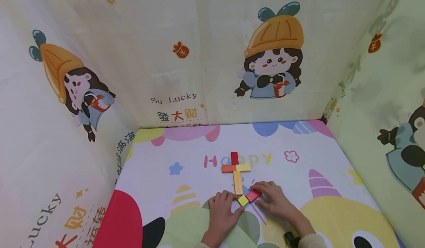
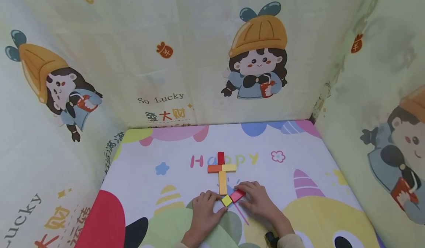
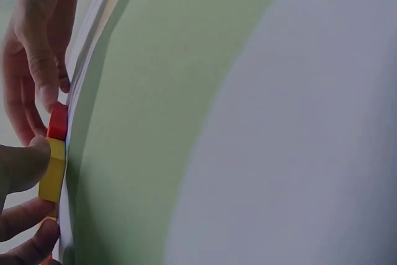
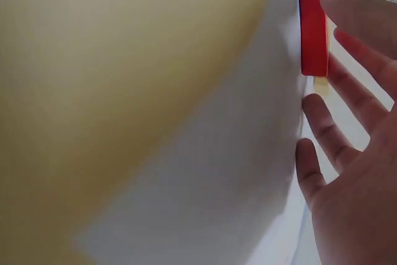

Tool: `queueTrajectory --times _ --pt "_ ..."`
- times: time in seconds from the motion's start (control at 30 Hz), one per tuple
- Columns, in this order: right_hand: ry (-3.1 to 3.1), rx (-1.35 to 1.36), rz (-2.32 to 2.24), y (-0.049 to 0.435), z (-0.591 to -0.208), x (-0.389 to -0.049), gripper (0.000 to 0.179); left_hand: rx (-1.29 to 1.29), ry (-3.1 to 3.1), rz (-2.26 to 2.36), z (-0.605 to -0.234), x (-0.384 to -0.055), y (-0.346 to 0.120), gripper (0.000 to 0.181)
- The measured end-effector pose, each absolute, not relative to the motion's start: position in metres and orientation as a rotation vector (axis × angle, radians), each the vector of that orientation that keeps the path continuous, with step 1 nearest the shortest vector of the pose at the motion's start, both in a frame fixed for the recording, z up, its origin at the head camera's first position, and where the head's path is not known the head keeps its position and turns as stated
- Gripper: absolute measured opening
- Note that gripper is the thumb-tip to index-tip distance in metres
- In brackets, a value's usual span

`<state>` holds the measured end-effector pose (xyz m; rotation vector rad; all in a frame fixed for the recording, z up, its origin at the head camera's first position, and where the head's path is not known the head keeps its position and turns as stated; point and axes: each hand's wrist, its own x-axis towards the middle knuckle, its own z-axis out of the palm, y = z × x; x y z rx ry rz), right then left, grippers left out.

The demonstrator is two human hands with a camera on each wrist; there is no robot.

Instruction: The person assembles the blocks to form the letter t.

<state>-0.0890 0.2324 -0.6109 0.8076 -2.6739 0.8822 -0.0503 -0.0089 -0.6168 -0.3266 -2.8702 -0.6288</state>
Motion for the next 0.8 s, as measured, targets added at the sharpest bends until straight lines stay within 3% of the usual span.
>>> queueTrajectory --times 0.8 --pt "-2.675 0.683 0.821 0.2265 -0.6145 -0.0842 0.044 -0.266 -2.915 -0.605 -0.6178 -0.0522 -0.0025 0.038"
